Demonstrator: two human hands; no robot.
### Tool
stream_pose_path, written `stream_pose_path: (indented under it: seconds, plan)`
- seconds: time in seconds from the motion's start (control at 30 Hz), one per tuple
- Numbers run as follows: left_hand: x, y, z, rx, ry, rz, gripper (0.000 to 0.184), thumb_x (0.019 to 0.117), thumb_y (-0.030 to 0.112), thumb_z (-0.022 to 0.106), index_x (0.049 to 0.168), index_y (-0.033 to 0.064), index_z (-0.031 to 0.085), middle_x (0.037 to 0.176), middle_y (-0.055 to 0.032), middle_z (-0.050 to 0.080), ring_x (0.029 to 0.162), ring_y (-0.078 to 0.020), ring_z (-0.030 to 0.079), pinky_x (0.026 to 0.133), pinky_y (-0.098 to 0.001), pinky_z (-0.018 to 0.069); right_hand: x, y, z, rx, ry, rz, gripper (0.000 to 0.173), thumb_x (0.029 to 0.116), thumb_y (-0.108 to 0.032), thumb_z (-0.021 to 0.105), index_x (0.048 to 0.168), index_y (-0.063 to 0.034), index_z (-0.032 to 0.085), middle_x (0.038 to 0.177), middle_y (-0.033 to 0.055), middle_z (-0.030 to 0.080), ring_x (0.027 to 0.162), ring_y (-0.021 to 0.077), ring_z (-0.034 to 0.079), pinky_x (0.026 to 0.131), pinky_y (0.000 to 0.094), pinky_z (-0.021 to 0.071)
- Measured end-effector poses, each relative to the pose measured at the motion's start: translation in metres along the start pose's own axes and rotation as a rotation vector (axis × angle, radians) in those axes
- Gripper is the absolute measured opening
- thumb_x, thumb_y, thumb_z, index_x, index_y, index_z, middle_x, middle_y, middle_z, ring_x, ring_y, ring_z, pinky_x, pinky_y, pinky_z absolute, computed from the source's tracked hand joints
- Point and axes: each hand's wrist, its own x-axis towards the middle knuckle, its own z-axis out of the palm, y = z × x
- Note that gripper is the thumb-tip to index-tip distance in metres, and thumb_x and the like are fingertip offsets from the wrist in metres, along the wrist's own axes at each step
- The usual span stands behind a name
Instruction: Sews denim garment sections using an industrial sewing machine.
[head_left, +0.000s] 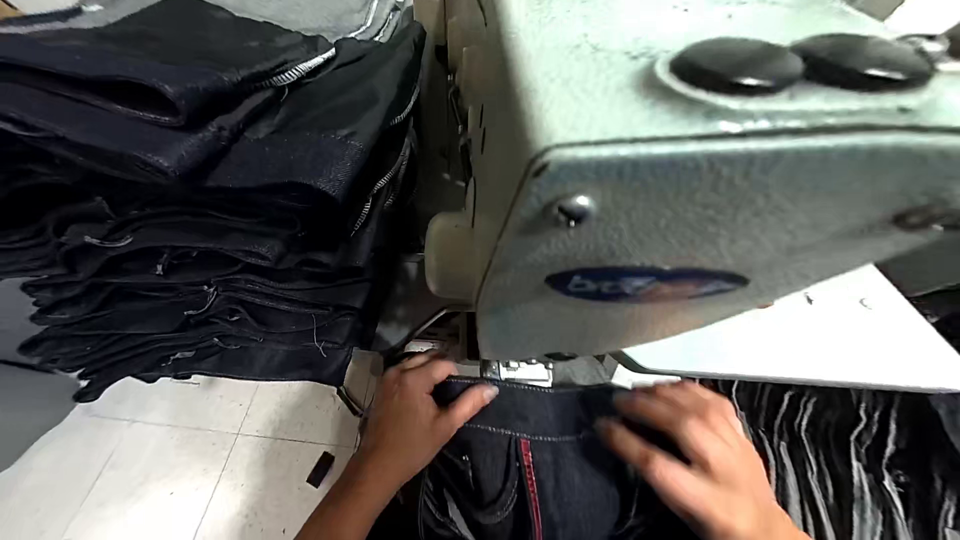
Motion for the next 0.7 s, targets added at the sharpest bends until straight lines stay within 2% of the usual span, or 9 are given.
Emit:
stream_pose_path:
  seconds: [0.1,0.17,0.27,0.33,0.43,0.47,0.5,0.57,0.7]
  plan:
    - [0.001,0.011,0.004,-0.091,0.014,-0.112,0.035,0.0865,0.048,0.073,0.073,0.016,0.071,0.067,0.0067,0.065,0.064,-0.0014,0.062,0.06,-0.0256,0.0522,0.007,-0.031,-0.009,0.022,-0.153,-0.292,0.027,0.1071,-0.017,0.049,0.128,-0.0242,0.064,0.108,0.0055,0.062,0.109,0.0214,0.058,0.106,0.0345,0.0393]
    - [0.002,0.012,0.007,-0.185,-0.029,-0.141,0.035,0.0863,0.048,0.074,0.074,0.016,0.072,0.068,0.0072,0.065,0.066,-0.0002,0.062,0.063,-0.026,0.0518,0.014,-0.034,-0.001,0.015,-0.166,-0.333,0.031,0.1081,-0.015,0.046,0.134,-0.025,0.061,0.105,0.0057,0.06,0.105,0.0213,0.058,0.103,0.0339,0.0395]
    - [0.008,0.013,0.003,-0.23,-0.136,-0.19,0.036,0.0849,0.048,0.077,0.074,0.0143,0.071,0.068,0.0055,0.064,0.066,-0.0025,0.061,0.066,-0.0292,0.0512,0.032,-0.027,0.001,-0.069,0.006,-0.254,0.034,0.1083,-0.012,0.042,0.138,-0.0171,0.057,0.094,0.0064,0.061,0.093,0.0233,0.06,0.097,0.0354,0.0454]
    - [0.01,0.016,-0.001,-0.206,-0.176,-0.22,0.037,0.0847,0.046,0.079,0.075,0.0114,0.07,0.066,0.0026,0.062,0.064,-0.0069,0.058,0.064,-0.0332,0.0479,0.045,-0.018,0.0,-0.127,0.12,-0.2,0.031,0.1062,-0.01,0.045,0.129,-0.014,0.065,0.087,0.0078,0.06,0.084,0.0249,0.059,0.086,0.0374,0.0464]
    - [0.014,0.021,-0.005,-0.168,-0.192,-0.256,0.035,0.0856,0.044,0.08,0.079,0.0099,0.073,0.071,-0.0015,0.066,0.072,-0.0128,0.063,0.069,-0.0396,0.0504,0.055,-0.008,0.003,-0.176,0.16,-0.13,0.028,0.1023,-0.006,0.05,0.116,-0.0153,0.073,0.102,0.0115,0.062,0.097,0.0277,0.055,0.09,0.0385,0.042]
    - [0.016,0.02,-0.006,-0.166,-0.198,-0.267,0.035,0.0858,0.044,0.08,0.082,0.0097,0.074,0.074,-0.0029,0.068,0.076,-0.0147,0.066,0.072,-0.0423,0.0525,0.058,-0.008,0.004,-0.173,0.149,-0.111,0.029,0.1013,-0.005,0.051,0.114,-0.0145,0.075,0.107,0.0128,0.066,0.1,0.0278,0.06,0.089,0.0376,0.047]
    - [0.018,0.019,-0.006,-0.165,-0.207,-0.277,0.035,0.0861,0.044,0.08,0.084,0.0094,0.075,0.075,-0.0035,0.069,0.076,-0.0155,0.066,0.073,-0.0431,0.0527,0.06,-0.009,0.007,-0.156,0.144,-0.093,0.029,0.1002,-0.003,0.051,0.112,-0.0132,0.076,0.105,0.0132,0.071,0.097,0.0265,0.066,0.084,0.035,0.0532]
    - [0.018,0.019,-0.008,-0.165,-0.221,-0.283,0.035,0.0865,0.043,0.08,0.084,0.0086,0.074,0.074,-0.0038,0.068,0.074,-0.0154,0.065,0.071,-0.0419,0.0514,0.062,-0.012,0.012,-0.047,0.153,-0.027,0.026,0.0999,-0.003,0.052,0.108,-0.0098,0.076,0.099,0.0122,0.074,0.091,0.0199,0.072,0.076,0.0269,0.0573]
    - [0.015,0.016,-0.007,-0.145,-0.221,-0.23,0.036,0.0865,0.045,0.079,0.082,0.0095,0.073,0.073,-0.0035,0.067,0.073,-0.0156,0.065,0.069,-0.0424,0.0521,0.062,-0.027,0.017,0.475,0.128,0.287,0.017,0.1,-0.022,0.062,0.102,-0.0081,0.073,0.089,-0.0014,0.075,0.078,0.0003,0.069,0.07,0.015,0.0576]
